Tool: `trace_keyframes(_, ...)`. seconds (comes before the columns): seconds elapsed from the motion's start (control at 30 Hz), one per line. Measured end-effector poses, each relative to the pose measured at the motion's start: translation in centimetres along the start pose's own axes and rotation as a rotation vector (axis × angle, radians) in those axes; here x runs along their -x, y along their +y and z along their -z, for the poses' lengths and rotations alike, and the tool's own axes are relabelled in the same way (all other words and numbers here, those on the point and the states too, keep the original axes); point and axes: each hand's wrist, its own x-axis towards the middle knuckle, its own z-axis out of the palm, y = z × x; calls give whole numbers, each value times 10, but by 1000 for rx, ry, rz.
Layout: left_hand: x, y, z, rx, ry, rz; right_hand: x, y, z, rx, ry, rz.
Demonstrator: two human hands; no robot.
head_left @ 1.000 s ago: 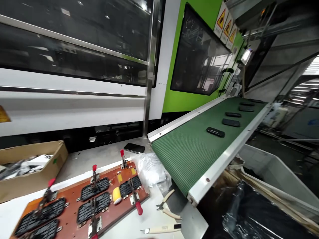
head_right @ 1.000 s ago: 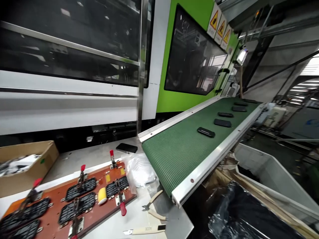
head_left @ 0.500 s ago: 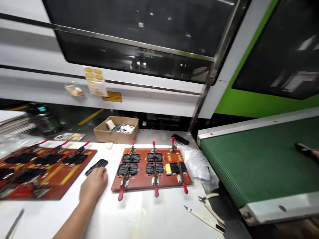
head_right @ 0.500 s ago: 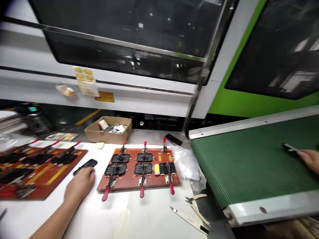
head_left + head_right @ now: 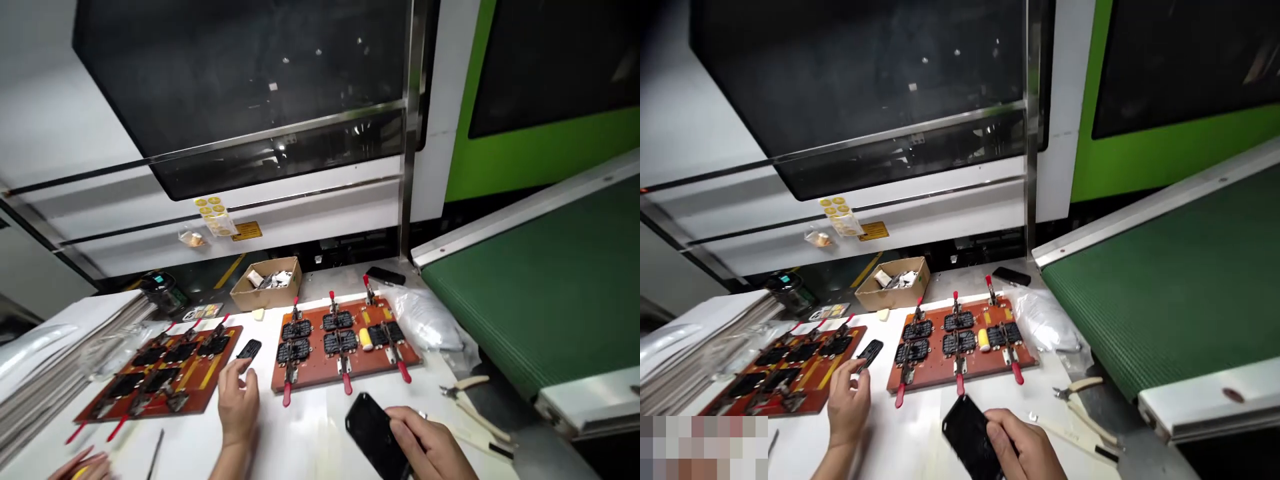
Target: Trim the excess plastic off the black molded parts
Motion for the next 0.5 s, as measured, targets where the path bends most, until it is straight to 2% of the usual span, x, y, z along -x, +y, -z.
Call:
trace_keyframes(0.07,49,30,14,55,-57,20,4,13,-45,-324,2,-172)
trace_keyframes(0.1,76,47,17,107,-174,40,6,16,-58,-460,-13,-215)
trace_keyframes(0.17,125,80,17,508,-406,242,9,19,-71,-644,-78,-222)
trace_keyframes(0.2,142,95,15,627,-502,317,10,21,-72,-684,-117,-216)
trace_keyframes(0.27,156,119,7,703,-632,440,13,28,-67,-676,-170,-203)
trace_keyframes(0.3,152,128,4,687,-663,466,14,34,-62,-631,-169,-196)
trace_keyframes(0.37,128,144,-3,634,-667,447,16,52,-51,-464,-120,-165)
trace_keyframes(0.43,88,161,-12,549,-673,345,18,72,-39,-256,-58,-125)
trace_keyframes(0.5,43,182,-29,425,-702,215,21,85,-29,-106,-35,-113)
